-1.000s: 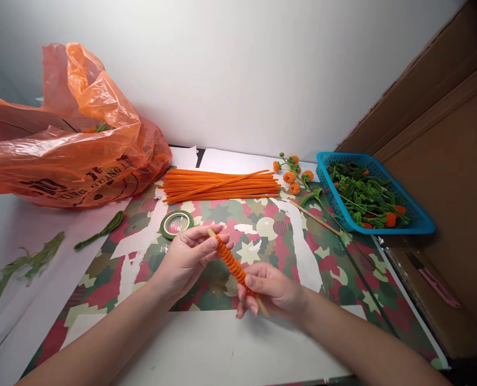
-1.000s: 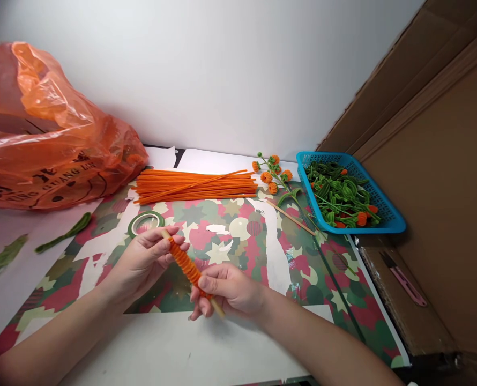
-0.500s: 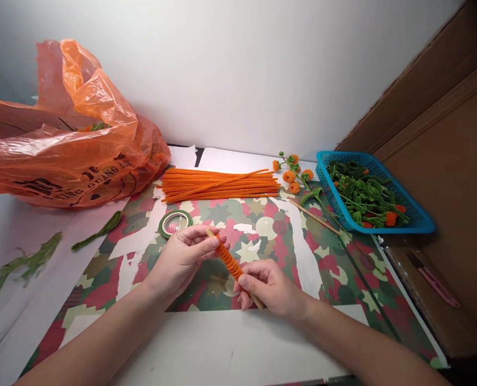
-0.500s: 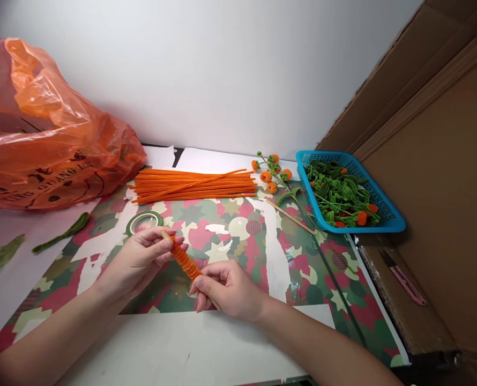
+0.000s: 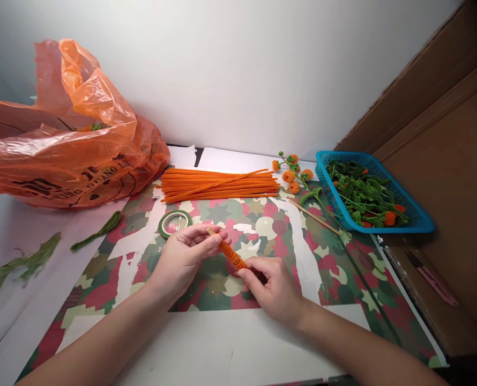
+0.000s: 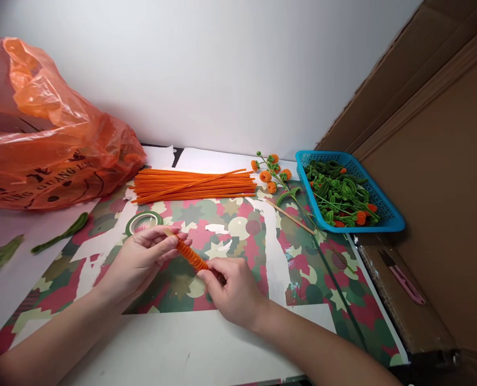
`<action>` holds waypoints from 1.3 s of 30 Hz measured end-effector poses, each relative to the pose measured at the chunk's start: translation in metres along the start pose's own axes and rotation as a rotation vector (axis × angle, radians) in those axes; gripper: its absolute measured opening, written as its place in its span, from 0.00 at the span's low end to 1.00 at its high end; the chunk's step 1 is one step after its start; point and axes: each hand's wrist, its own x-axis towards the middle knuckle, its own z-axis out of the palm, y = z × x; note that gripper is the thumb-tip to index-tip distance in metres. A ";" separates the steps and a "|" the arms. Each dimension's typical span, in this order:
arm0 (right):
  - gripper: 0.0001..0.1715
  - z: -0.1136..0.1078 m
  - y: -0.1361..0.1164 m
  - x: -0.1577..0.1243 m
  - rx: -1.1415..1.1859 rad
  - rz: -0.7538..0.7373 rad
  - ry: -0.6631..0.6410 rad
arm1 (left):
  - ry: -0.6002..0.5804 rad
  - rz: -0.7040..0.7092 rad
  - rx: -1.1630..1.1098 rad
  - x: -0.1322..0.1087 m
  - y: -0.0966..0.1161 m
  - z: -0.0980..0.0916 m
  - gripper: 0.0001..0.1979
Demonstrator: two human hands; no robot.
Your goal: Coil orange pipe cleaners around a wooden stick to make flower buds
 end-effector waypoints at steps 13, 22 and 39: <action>0.26 0.002 0.017 0.008 1.074 0.325 -0.515 | -0.210 -0.101 -0.026 -0.003 -0.006 0.004 0.12; 0.22 0.004 0.016 0.009 0.987 0.402 -0.368 | -0.180 -0.076 0.083 -0.001 -0.008 0.001 0.12; 0.22 0.001 0.010 0.006 0.747 0.314 -0.308 | -0.190 -0.043 0.146 0.001 -0.012 -0.001 0.09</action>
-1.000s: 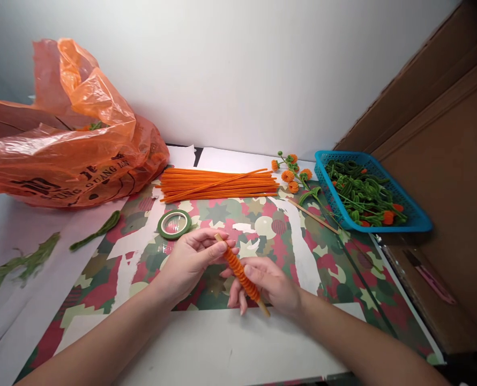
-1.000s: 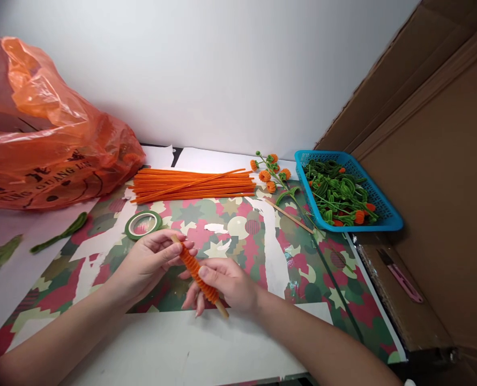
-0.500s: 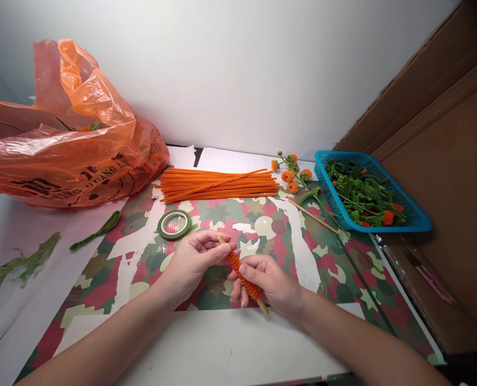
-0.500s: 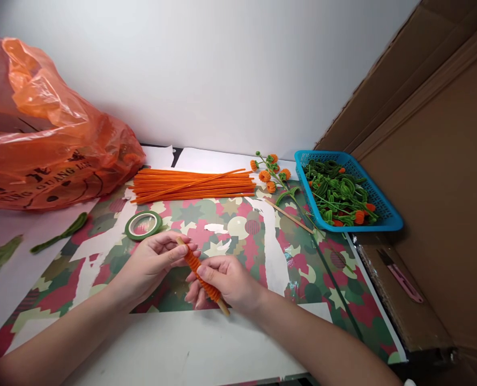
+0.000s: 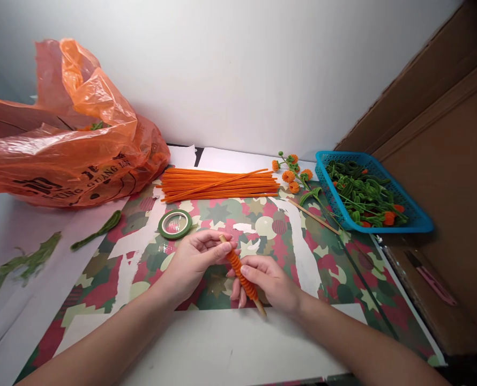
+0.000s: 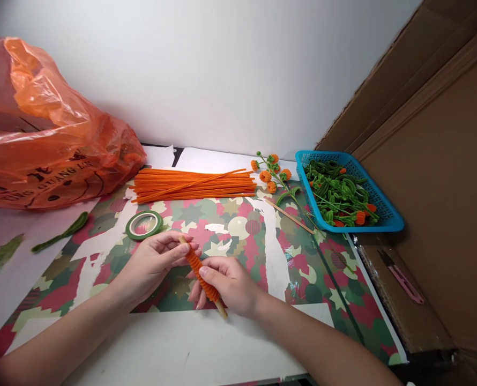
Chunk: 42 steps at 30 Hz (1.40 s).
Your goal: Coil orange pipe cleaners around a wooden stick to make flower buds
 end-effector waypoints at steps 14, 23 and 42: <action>0.22 -0.005 0.003 -0.001 0.510 0.313 -0.553 | -0.357 -0.151 -0.355 -0.006 0.004 0.001 0.07; 0.22 -0.003 0.008 0.000 0.536 0.270 -0.458 | -0.322 -0.141 -0.324 -0.005 0.002 0.002 0.08; 0.21 0.002 0.011 -0.001 0.426 0.120 -0.239 | -0.260 -0.146 -0.260 -0.005 0.002 0.001 0.07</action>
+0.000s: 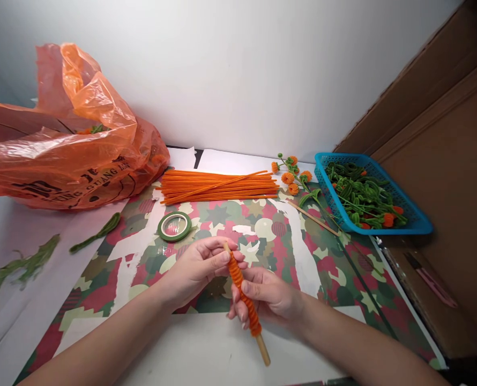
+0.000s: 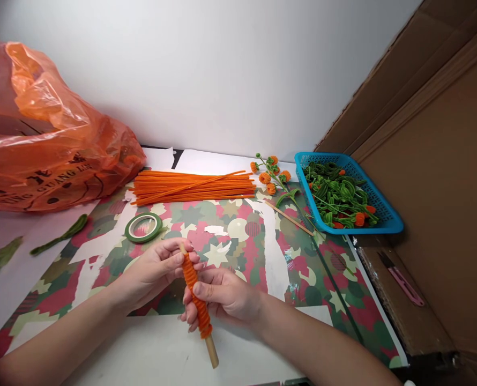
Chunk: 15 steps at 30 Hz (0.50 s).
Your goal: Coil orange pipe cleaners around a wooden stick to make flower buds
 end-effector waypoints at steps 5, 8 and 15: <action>0.22 0.001 -0.002 0.000 -0.024 -0.003 0.014 | -0.007 0.053 0.080 0.000 -0.002 0.000 0.14; 0.22 0.002 -0.004 0.001 -0.072 -0.020 0.054 | -0.020 0.085 0.221 -0.001 -0.003 0.000 0.19; 0.23 0.003 -0.009 0.001 -0.089 -0.002 0.109 | -0.115 -0.011 0.338 -0.005 0.001 0.008 0.12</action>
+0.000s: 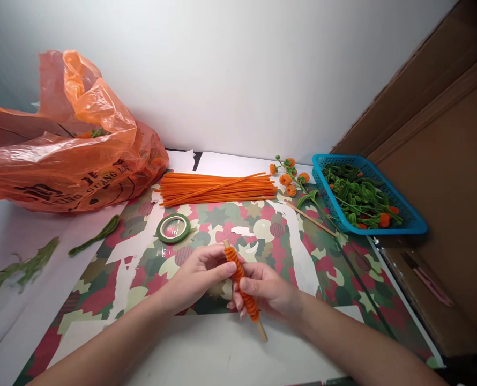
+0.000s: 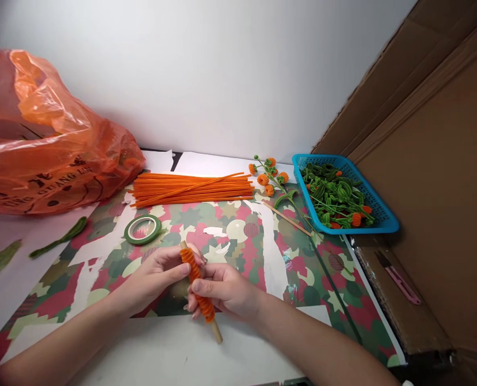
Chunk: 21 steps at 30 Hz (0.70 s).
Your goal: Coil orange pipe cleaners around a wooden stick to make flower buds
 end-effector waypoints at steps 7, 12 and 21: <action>0.21 -0.003 0.003 0.000 0.102 -0.022 -0.051 | -0.023 0.008 -0.009 0.000 0.000 -0.001 0.11; 0.20 -0.005 0.004 0.000 0.108 0.006 -0.053 | 0.019 0.036 0.063 -0.001 0.002 -0.001 0.11; 0.21 -0.007 0.006 0.002 0.108 0.069 -0.137 | -0.107 -0.039 0.043 -0.002 0.001 -0.001 0.12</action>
